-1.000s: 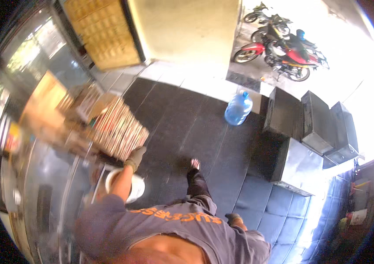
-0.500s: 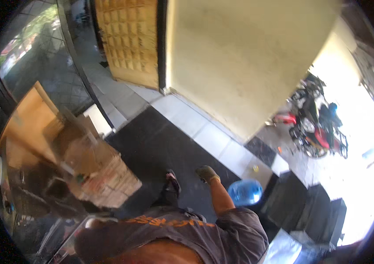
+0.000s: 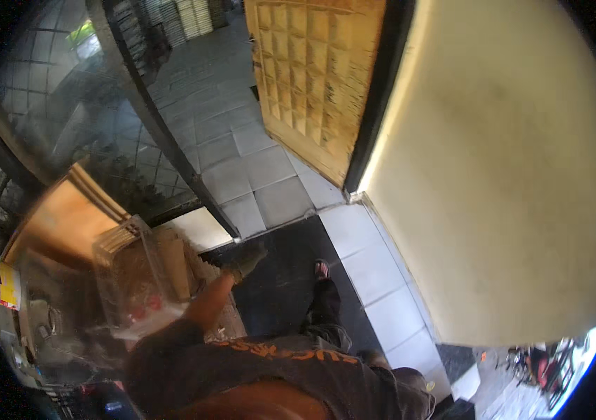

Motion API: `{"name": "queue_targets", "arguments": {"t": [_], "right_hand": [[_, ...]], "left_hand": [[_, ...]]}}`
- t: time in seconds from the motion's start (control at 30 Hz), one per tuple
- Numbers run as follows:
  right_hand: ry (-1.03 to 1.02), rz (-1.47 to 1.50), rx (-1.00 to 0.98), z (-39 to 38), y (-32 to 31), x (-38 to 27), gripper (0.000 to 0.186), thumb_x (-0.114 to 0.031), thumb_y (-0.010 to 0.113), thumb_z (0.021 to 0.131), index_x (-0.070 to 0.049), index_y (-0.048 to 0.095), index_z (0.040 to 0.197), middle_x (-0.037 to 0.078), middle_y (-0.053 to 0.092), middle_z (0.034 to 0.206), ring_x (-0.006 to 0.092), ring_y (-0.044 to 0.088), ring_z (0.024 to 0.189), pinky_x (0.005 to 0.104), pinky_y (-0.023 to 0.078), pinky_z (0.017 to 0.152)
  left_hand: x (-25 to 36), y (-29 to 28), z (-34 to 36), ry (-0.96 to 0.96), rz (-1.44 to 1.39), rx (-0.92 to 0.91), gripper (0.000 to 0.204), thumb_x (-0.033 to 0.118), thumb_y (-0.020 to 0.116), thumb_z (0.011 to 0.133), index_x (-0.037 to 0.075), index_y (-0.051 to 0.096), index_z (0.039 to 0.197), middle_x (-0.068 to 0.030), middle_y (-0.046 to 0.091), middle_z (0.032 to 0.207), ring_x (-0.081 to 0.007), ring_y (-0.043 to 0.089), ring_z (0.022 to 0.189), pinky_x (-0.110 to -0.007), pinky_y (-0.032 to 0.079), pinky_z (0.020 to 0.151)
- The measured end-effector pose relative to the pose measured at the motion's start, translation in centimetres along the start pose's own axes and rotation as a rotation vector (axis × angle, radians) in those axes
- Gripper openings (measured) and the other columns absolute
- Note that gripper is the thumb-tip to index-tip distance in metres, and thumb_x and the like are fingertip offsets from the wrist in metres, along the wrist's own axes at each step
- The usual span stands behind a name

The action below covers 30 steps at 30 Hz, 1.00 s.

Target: The person removes trays of baked buns from an oven and places them on a cooling rack, then loads trays of unbaked dough into the oven by hand.

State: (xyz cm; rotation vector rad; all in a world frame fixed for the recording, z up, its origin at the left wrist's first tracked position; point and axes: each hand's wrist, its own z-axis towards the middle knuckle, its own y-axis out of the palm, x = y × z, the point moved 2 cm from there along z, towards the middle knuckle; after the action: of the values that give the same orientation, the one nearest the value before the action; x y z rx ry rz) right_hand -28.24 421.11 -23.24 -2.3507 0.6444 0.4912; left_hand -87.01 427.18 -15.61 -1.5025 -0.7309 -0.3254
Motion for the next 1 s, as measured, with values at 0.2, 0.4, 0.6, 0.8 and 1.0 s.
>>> {"name": "queue_targets", "arguments": {"t": [0.2, 0.4, 0.6, 0.8, 1.0], "right_hand": [[-0.147, -0.139, -0.221, 24.0, -8.1, -12.0, 0.036, -0.039, 0.062, 0.096, -0.009, 0.071, 0.113, 0.012, 0.071, 0.081, 0.0266, 0.069, 0.069, 0.0426, 0.055, 0.070], [0.349, 0.035, -0.503, 49.4, -19.3, -50.1, 0.033, -0.043, 0.063, 0.093, -0.011, 0.061, 0.101, 0.016, 0.064, 0.076, 0.0329, 0.066, 0.066, 0.0477, 0.056, 0.065], [-0.486, -0.091, -0.316, 60.2, -20.2, -89.0, 0.047, -0.045, 0.070, 0.089, -0.013, 0.068, 0.123, 0.002, 0.065, 0.092, 0.0149, 0.056, 0.063, 0.0325, 0.049, 0.056], [-0.282, -0.503, -0.497, 68.3, -16.8, -95.9, 0.048, -0.048, 0.068, 0.089, -0.010, 0.071, 0.118, 0.007, 0.070, 0.086, 0.0199, 0.059, 0.065, 0.0387, 0.052, 0.060], [0.184, -0.101, -0.693, 78.3, -15.0, -97.6, 0.022, -0.038, 0.061, 0.100, -0.018, 0.065, 0.093, 0.003, 0.054, 0.075, 0.0185, 0.053, 0.063, 0.0376, 0.045, 0.057]], "left_hand": [[-8.0, -2.3, 11.1, -0.378, 0.288, -0.252, 0.041, 0.027, 0.047, 0.104, 0.007, 0.057, 0.139, -0.0177, 0.057, 0.143, -0.0331, 0.051, 0.135, -0.045, 0.042, 0.111], [-12.1, 2.7, 5.2, -1.042, -0.192, -0.482, 0.047, 0.033, 0.050, 0.101, 0.006, 0.057, 0.139, -0.0173, 0.057, 0.143, -0.0324, 0.053, 0.135, -0.044, 0.042, 0.112], [-13.8, 1.5, 13.3, -1.283, -0.396, -0.341, 0.053, 0.042, 0.051, 0.099, 0.006, 0.058, 0.138, -0.0174, 0.057, 0.144, -0.0322, 0.053, 0.135, -0.043, 0.040, 0.113], [-19.9, -8.6, 36.4, -1.102, -0.463, -0.015, 0.061, 0.051, 0.052, 0.096, 0.006, 0.059, 0.137, -0.0175, 0.056, 0.145, -0.0320, 0.053, 0.136, -0.042, 0.039, 0.114], [-38.4, -27.9, 55.0, -0.485, -0.018, 0.341, 0.049, 0.042, 0.053, 0.103, 0.006, 0.061, 0.136, -0.0156, 0.057, 0.146, -0.0341, 0.052, 0.135, -0.041, 0.038, 0.117]]}}
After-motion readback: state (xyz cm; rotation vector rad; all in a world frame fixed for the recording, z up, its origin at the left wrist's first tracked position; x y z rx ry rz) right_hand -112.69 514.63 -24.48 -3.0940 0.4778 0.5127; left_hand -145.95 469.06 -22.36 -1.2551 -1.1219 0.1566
